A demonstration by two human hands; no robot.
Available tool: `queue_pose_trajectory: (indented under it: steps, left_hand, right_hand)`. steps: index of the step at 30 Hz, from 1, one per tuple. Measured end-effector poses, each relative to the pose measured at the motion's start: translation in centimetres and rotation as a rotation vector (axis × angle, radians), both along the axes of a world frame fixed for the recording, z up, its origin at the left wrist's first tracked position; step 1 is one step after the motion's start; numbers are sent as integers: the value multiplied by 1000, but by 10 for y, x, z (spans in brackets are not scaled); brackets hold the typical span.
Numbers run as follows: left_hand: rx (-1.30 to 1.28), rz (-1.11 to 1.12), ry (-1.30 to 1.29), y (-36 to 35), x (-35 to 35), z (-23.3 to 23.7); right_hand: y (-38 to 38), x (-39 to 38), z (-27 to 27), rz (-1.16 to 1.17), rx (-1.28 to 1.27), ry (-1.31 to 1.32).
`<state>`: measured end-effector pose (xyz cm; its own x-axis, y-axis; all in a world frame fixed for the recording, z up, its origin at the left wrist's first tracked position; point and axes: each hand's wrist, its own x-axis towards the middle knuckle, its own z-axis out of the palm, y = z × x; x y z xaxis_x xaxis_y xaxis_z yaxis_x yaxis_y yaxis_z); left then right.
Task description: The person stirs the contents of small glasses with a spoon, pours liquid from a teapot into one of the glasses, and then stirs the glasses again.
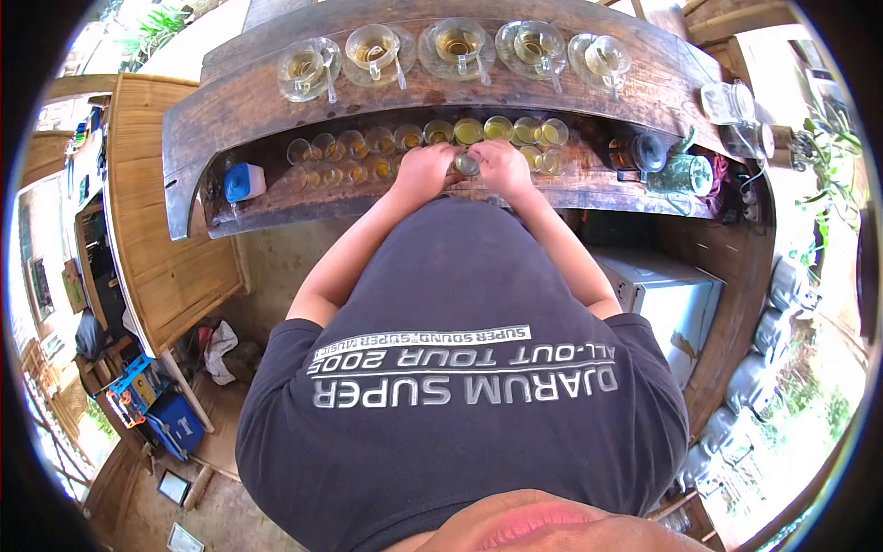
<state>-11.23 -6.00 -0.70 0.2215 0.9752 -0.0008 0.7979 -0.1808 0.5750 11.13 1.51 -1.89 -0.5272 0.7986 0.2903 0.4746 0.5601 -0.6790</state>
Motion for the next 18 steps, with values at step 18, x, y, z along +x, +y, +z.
queue_pose_trajectory:
  steps: [18]
  left_hand:
    - [44,7,-26,-1,-1,-9]
  right_hand:
    - [1,0,2,44,-12,-40]
